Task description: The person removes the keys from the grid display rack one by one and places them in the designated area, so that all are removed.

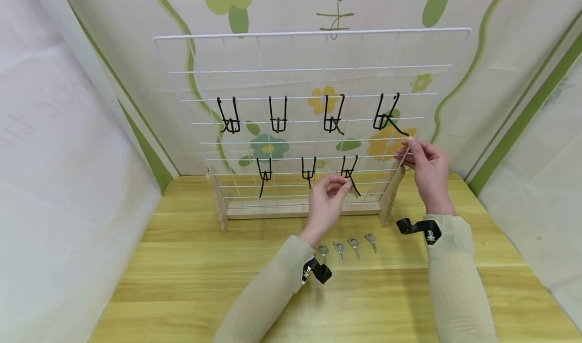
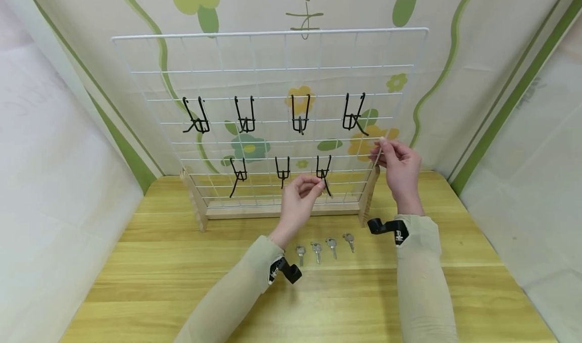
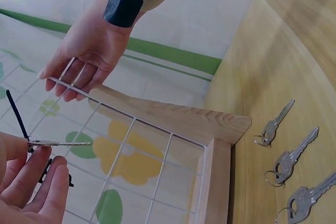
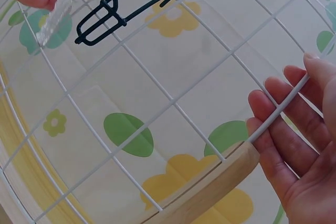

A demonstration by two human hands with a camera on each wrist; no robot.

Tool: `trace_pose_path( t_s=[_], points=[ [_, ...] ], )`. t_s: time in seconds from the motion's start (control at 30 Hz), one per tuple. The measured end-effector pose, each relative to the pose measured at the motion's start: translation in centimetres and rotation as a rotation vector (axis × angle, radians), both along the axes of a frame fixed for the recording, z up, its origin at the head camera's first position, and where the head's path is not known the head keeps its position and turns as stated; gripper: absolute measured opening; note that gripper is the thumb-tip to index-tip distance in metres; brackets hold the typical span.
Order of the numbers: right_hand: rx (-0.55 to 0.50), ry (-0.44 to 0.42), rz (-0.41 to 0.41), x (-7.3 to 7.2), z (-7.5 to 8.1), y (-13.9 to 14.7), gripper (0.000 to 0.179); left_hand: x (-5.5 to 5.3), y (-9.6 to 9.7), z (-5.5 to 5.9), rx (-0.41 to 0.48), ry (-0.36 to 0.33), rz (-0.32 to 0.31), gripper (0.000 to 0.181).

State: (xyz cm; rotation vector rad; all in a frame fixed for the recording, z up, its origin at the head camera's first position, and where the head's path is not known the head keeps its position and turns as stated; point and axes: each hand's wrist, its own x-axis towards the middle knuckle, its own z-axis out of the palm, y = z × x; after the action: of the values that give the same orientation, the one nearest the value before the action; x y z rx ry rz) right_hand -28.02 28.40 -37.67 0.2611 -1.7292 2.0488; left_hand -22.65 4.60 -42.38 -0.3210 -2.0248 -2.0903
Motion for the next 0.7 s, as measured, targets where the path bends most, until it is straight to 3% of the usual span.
trace_pose_path(
  t_s=[0.2, 0.7],
  points=[
    [-0.005, 0.004, -0.002, 0.1, 0.1, 0.0, 0.040, 1.2, -0.5, 0.3, 0.004, 0.021, -0.077, 0.005],
    [0.001, 0.004, 0.001, 0.1, 0.0, -0.1, 0.042, 3.6, -1.5, 1.0, -0.040, 0.023, -0.197, 0.007]
  ],
)
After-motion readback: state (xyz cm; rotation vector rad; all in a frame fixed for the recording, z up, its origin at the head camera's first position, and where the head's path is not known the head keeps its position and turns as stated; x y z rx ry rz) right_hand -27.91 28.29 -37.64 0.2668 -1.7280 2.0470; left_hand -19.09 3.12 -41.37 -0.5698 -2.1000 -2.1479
